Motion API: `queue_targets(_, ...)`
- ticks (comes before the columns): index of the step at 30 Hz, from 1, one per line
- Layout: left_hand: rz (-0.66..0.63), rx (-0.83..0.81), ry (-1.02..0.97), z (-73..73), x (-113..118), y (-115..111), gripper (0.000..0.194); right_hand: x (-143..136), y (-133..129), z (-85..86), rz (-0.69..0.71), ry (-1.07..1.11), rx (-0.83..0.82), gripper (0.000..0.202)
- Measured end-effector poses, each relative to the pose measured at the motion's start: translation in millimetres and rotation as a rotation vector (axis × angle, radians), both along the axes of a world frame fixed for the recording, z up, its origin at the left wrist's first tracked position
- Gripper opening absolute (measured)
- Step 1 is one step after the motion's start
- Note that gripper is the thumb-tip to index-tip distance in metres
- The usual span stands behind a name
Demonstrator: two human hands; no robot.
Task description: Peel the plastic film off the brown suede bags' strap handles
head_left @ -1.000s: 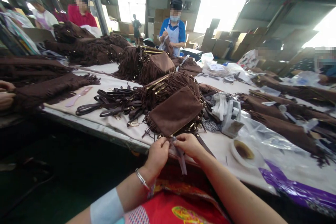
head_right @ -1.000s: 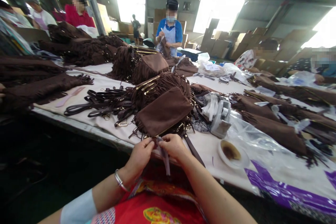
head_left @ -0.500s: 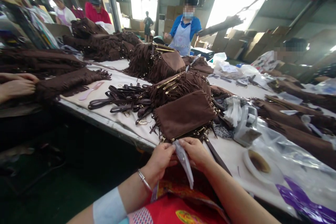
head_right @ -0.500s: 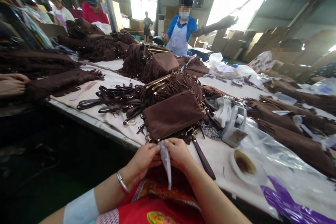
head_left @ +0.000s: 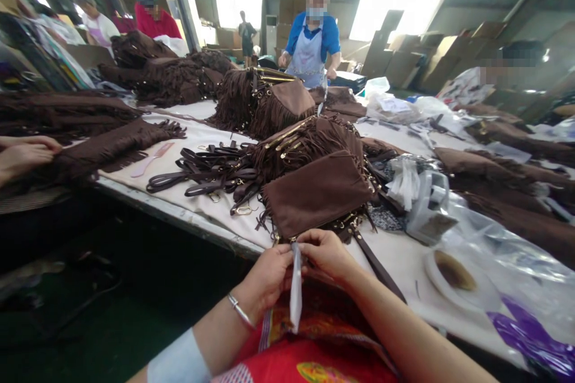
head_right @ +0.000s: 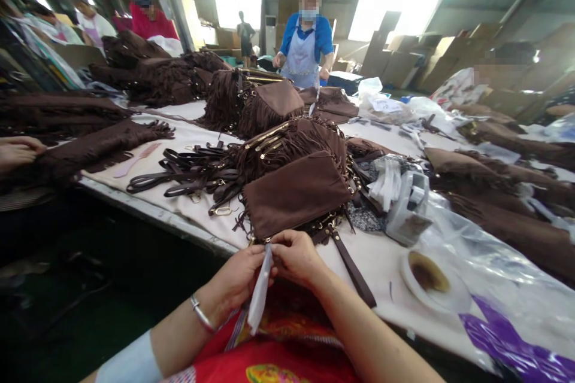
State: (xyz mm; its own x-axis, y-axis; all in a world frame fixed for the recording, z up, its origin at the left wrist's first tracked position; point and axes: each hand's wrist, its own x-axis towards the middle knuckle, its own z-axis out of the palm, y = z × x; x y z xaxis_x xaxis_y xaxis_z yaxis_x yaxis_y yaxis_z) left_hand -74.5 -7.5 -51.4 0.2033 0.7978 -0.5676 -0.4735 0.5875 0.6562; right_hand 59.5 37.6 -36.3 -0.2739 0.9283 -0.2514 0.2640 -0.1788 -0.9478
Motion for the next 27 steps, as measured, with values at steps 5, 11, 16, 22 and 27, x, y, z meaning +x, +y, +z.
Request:
queue_targets(5, -0.006, -0.030, -0.002, 7.9, -4, -1, 0.010, -1, 2, -5.1, 0.112, -0.262, 0.265, 0.017)
queue_targets(11, -0.038, -0.041, -0.044, 17.8, -5, -8, 0.023, -7, -6, -1.6, 0.171, -0.528, 0.450, 0.015)
queue_targets(16, -0.110, 0.002, -0.034, 23.7, -9, -7, 0.016, -1, -8, -6.8, 0.127, -0.297, 0.382, 0.019)
queue_targets(22, -0.227, -0.281, -0.567, 19.0, -40, 8, 0.012, 16, -7, -1.8, 0.104, -0.292, 0.386, 0.019)
queue_targets(27, -0.234, -0.309, -0.585, 6.1, -41, 8, 0.019, 12, -15, 0.2, 0.156, -0.288, 0.447, 0.020)
